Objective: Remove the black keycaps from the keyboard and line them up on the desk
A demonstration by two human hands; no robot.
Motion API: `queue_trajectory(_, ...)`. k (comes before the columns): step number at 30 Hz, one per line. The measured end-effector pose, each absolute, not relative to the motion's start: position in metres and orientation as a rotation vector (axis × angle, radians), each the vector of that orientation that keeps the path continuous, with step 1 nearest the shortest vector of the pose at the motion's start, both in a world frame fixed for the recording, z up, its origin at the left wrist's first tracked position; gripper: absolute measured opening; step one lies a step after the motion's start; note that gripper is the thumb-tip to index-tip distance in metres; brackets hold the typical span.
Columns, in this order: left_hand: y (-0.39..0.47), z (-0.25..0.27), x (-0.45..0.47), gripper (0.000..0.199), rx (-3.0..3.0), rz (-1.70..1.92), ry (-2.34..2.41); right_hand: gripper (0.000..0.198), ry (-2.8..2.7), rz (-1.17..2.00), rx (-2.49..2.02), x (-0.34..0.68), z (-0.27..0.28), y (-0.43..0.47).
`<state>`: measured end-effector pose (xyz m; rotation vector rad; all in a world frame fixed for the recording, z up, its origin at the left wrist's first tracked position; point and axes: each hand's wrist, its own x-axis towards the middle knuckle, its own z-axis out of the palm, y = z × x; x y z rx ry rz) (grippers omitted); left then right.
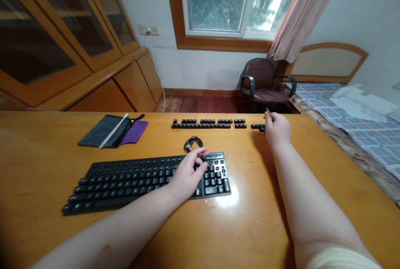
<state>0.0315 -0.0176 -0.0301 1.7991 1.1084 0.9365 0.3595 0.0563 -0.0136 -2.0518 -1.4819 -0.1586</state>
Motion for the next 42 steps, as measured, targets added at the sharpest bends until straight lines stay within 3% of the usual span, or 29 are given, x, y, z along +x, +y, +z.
queue_trajectory(2,-0.018,-0.031,0.032,0.036,1.795,0.95,1.1,0.044,-1.631,-0.178,-1.746,0.318,-0.015,0.046)
queue_trajectory(8,-0.016,-0.03,0.031,0.033,1.77,0.989,1.081,0.048,-1.788,0.282,-1.119,0.206,-0.034,-0.006)
queue_trajectory(27,-0.017,-0.029,0.03,0.032,1.775,0.974,1.065,0.04,-2.148,0.453,-1.039,0.208,-0.034,0.003)
queue_trajectory(35,-0.017,-0.033,0.029,0.032,1.768,0.988,1.048,0.039,-2.363,0.18,-0.836,0.2,-0.034,-0.002)
queue_trajectory(42,-0.016,-0.034,0.029,0.031,1.801,0.982,1.069,0.03,-2.393,0.154,-0.854,0.203,-0.036,-0.001)
